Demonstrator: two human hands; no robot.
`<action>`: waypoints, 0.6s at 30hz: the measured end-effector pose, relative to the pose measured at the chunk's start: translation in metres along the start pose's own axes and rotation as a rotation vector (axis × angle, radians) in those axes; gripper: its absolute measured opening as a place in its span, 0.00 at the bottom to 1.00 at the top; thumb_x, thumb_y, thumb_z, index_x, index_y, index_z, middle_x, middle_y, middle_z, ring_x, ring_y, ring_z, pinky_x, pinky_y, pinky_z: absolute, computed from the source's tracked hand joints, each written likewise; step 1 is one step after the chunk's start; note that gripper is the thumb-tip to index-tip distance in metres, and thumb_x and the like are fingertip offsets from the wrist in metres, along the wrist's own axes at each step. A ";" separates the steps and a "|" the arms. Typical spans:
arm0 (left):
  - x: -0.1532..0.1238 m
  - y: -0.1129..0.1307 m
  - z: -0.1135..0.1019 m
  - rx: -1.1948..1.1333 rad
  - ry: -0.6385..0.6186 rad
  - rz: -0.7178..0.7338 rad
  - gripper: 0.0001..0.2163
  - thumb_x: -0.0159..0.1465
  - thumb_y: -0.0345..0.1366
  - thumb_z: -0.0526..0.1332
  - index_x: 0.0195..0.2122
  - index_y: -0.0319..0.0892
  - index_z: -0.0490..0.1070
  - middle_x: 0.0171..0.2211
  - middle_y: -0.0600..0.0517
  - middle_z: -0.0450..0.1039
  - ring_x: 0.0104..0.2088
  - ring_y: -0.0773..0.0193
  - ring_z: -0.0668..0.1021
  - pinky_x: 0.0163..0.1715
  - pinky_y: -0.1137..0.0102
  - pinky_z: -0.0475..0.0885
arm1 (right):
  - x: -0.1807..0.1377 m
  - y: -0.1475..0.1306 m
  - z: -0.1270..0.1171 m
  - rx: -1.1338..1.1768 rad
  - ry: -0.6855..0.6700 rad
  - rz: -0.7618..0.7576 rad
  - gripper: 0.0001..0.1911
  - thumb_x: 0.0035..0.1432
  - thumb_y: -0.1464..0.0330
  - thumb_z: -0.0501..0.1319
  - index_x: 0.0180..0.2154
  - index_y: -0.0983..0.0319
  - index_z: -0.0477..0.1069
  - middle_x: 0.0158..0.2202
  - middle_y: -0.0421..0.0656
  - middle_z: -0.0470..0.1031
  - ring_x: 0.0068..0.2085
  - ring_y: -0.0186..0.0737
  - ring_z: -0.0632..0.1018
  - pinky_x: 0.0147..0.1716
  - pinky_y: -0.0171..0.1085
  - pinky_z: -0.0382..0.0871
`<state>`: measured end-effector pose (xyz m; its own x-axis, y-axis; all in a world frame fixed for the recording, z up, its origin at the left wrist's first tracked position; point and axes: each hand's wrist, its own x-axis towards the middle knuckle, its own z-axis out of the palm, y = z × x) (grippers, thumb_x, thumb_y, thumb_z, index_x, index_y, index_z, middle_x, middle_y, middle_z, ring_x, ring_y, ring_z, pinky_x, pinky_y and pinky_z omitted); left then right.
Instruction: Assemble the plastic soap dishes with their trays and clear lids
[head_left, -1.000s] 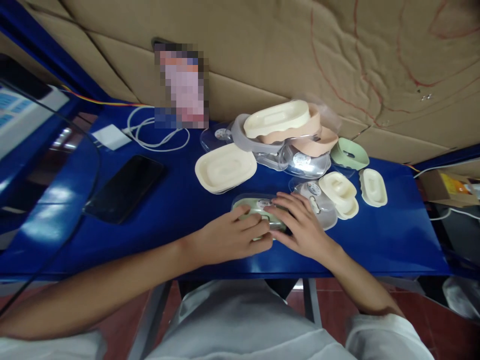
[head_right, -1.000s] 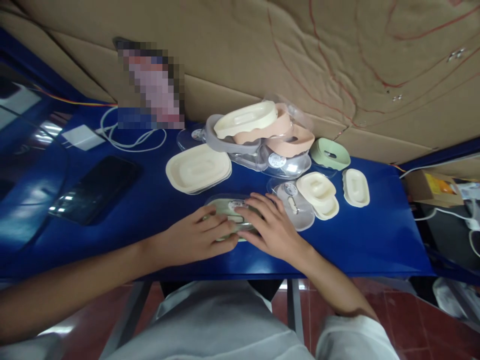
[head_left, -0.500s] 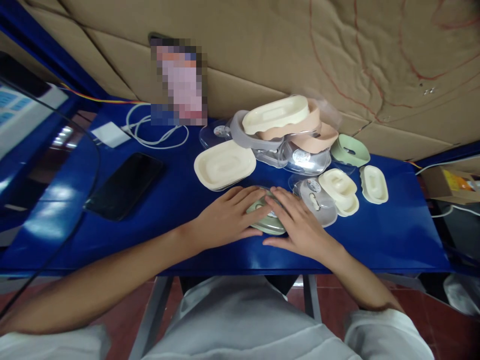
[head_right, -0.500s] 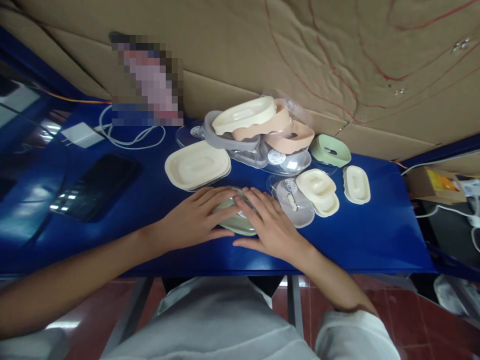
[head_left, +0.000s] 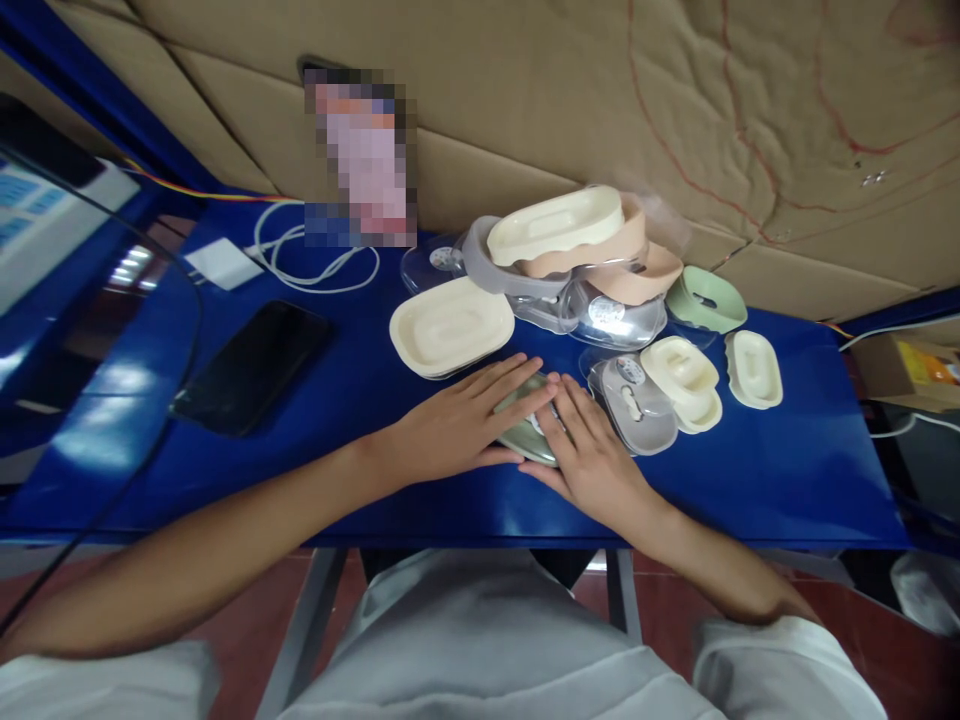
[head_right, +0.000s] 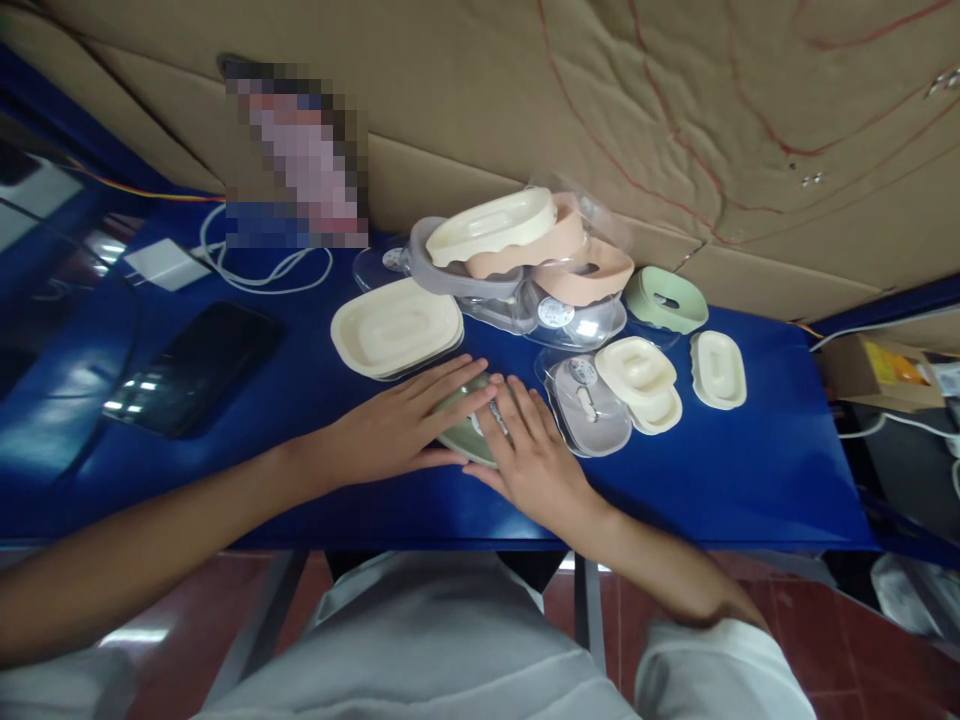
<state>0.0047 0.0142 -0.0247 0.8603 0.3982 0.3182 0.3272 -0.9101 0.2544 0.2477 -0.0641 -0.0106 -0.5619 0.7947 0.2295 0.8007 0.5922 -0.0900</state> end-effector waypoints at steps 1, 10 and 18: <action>0.000 -0.001 -0.001 0.002 0.001 0.001 0.43 0.72 0.49 0.67 0.78 0.36 0.46 0.77 0.28 0.53 0.78 0.39 0.57 0.73 0.45 0.64 | 0.000 0.000 0.000 0.005 -0.002 0.003 0.44 0.70 0.52 0.64 0.75 0.69 0.54 0.74 0.66 0.60 0.77 0.65 0.59 0.71 0.62 0.66; -0.002 -0.002 -0.017 -0.119 0.143 0.074 0.41 0.70 0.56 0.67 0.76 0.42 0.54 0.68 0.32 0.68 0.67 0.42 0.73 0.65 0.47 0.73 | 0.001 0.015 -0.025 0.254 0.032 -0.112 0.37 0.68 0.57 0.69 0.72 0.58 0.63 0.74 0.57 0.62 0.74 0.62 0.65 0.69 0.62 0.70; -0.002 0.002 -0.036 0.250 0.479 -0.101 0.15 0.70 0.33 0.66 0.57 0.45 0.73 0.51 0.45 0.81 0.50 0.51 0.82 0.52 0.55 0.76 | -0.101 0.100 -0.092 0.079 0.651 0.519 0.37 0.68 0.49 0.64 0.73 0.52 0.64 0.68 0.50 0.72 0.67 0.69 0.74 0.64 0.59 0.71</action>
<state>-0.0106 0.0152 0.0081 0.5648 0.4394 0.6985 0.5322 -0.8408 0.0986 0.4040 -0.0975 0.0463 0.1255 0.7478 0.6519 0.8941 0.1995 -0.4010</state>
